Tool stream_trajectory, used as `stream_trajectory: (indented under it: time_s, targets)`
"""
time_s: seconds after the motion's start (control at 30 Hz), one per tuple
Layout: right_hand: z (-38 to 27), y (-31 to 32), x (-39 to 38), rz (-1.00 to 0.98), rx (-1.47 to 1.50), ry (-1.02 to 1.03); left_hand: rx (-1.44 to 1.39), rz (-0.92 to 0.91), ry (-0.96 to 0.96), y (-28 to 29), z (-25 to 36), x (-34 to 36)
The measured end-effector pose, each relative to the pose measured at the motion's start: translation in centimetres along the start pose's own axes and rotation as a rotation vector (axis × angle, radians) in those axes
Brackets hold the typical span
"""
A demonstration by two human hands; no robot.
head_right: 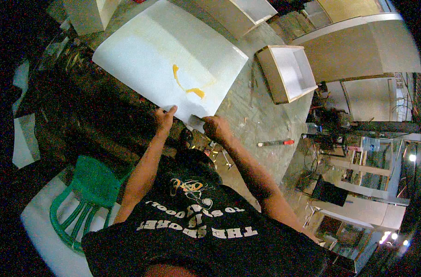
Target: The person pours a yellow liquid from a metal can onto a white rectangular wooden panel and spreads it evenly using a small rectangular block. The person repeats this process multiple times, flipping the panel to treat different areas.
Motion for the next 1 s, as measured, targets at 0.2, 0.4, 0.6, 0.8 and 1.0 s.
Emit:
stream_trajectory:
  time_s: [0.2, 0.4, 0.6, 0.8, 1.0]
  targets:
    - [-3.9, -3.8, -3.8, -0.209, 0.124, 0.037, 0.067, 0.004, 0.092, 0.3, 1.2, -0.2]
    - [-2.7, 3.2, 0.6, 0.257, 0.328, -0.104, 0.094, -0.099, 0.176, 1.4, 1.3, 0.4]
    - [0.7, 6.3, 9.3, 0.288, -0.069, 0.087, 0.071, -0.090, 0.107, 2.4, 0.7, 2.7]
    - [0.6, 2.2, 6.7, 0.095, -0.177, 0.047, 0.015, -0.097, 0.137, 2.4, 2.1, 2.2]
    - [0.1, 3.5, 4.2, 0.083, -0.076, 0.188, -0.005, 0.005, 0.094, 1.7, 3.1, 1.7]
Point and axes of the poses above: each hand's wrist, its own x-axis towards the middle knuckle, its own y-axis out of the back of the hand, z = x × y, the point moved 3 cm from there along x, towards the middle knuckle, and after that the axes turned 3 degrees about x, right-handed, at the moved point
